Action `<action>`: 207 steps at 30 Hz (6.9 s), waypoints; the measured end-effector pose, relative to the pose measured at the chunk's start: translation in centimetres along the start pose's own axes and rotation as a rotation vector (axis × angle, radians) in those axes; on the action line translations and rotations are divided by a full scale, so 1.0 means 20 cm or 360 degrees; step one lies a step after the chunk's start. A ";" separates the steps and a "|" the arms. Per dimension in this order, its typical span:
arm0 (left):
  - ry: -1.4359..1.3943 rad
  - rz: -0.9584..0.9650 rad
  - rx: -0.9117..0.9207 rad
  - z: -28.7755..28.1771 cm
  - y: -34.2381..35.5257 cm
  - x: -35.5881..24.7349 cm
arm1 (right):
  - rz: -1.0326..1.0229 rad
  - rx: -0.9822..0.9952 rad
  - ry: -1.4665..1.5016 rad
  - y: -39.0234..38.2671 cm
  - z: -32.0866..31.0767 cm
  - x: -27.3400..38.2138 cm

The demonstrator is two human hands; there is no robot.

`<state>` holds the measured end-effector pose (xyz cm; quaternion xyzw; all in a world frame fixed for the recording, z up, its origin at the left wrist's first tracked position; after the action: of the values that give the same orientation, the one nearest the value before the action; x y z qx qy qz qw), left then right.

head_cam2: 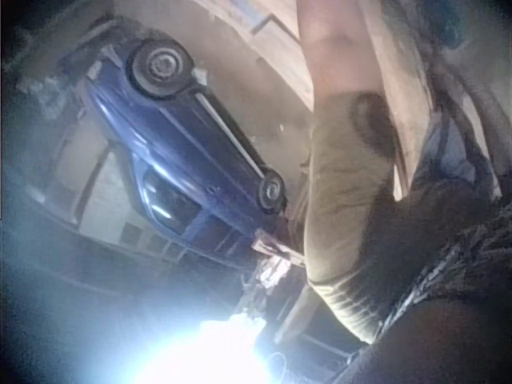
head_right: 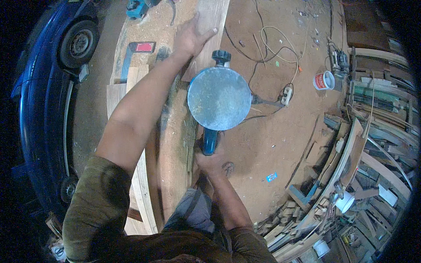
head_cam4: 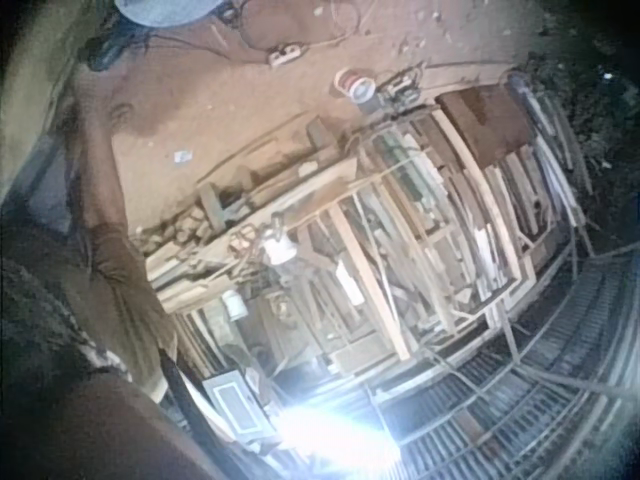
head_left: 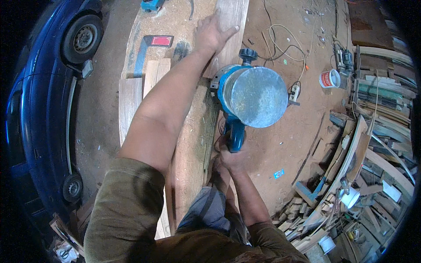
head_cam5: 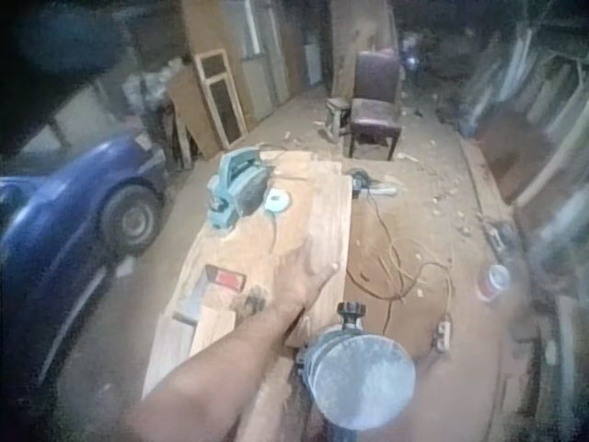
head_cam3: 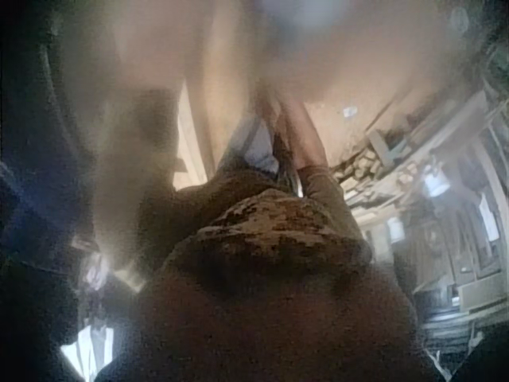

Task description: The person uses a circular saw to cut a wooden plank on a workbench. They then measure and mark the wood with a ruler and pencil. Finally, the person uses a handheld electric sander to smooth the surface of the cut wood.

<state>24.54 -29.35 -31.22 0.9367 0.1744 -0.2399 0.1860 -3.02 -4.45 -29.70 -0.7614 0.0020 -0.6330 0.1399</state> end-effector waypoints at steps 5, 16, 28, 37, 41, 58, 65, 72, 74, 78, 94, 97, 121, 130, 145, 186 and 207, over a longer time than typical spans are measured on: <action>0.0018 -0.0086 0.0053 -0.01 0.00 0.00 | -0.0014 0.0106 -0.0014 0.02 0.05 -0.06; -0.0061 -0.0104 0.0023 0.04 0.03 -0.02 | 0.0033 0.0384 0.0081 0.17 0.01 0.10; -0.0589 0.0031 0.0105 -0.09 -0.05 -0.22 | -0.0277 0.0373 0.0078 0.35 0.03 0.17; -0.0592 -0.0023 0.0320 -0.21 -0.13 -0.31 | -0.0389 0.0344 0.0077 0.51 0.04 0.21; -0.0590 -0.0002 0.0276 -0.19 -0.11 -0.22 | -0.0386 0.0311 0.0182 0.57 0.06 0.23; -0.0500 0.0228 -0.0101 0.09 0.02 0.15 | -0.0241 0.0289 0.0089 0.91 0.09 0.41; -0.0750 -0.0370 0.0012 0.17 0.02 0.25 | -0.0248 0.0206 0.0181 1.10 0.18 0.38; -0.0576 -0.0315 -0.0128 0.06 0.03 0.15 | -0.0345 0.0162 0.0279 1.31 0.24 0.48; -0.0600 -0.0310 -0.0112 0.06 0.03 0.13 | -0.0336 0.0162 0.0214 1.38 0.24 0.50; -0.0587 -0.0295 -0.0116 0.03 0.04 0.09 | -0.0279 0.0193 0.0249 1.55 0.28 0.48; -0.0537 -0.0226 -0.0280 -0.03 0.04 0.06 | -0.0280 0.0262 0.0445 1.99 0.37 0.72; -0.0505 -0.0249 -0.0242 -0.04 0.05 0.06 | -0.0326 0.0255 0.0360 2.08 0.38 0.71; -0.0588 -0.0323 -0.0226 -0.05 0.04 0.06 | -0.0480 0.0259 0.0155 2.36 0.41 0.82; -0.0496 -0.0349 -0.0171 -0.05 0.05 0.06 | -0.0359 0.0369 0.0347 2.36 0.43 0.89; -0.0325 -0.0165 -0.0314 -0.05 0.04 0.02 | -0.0768 -0.0194 -0.0024 2.34 0.28 0.83; -0.2208 -0.0241 0.0203 -1.32 -0.98 -2.22 | 0.1359 0.0559 -0.1347 -1.46 -2.89 -1.39; -0.2780 -0.0204 0.0459 -1.51 -1.48 -2.32 | 0.1219 0.0541 -0.1452 -1.44 -3.25 -1.01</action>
<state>-14.39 -1.53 9.49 0.4219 -0.0096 -0.8987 0.1191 -74.75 13.22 -32.64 -0.8677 0.1144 -0.1399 0.4632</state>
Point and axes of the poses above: each hand's wrist, its own y-axis towards the middle knuckle, its own z-axis out of the palm, x = y × z, the point moved 4 cm from there along y, towards the middle knuckle, and after that the axes turned 2 degrees about z, right-handed, at the moved point
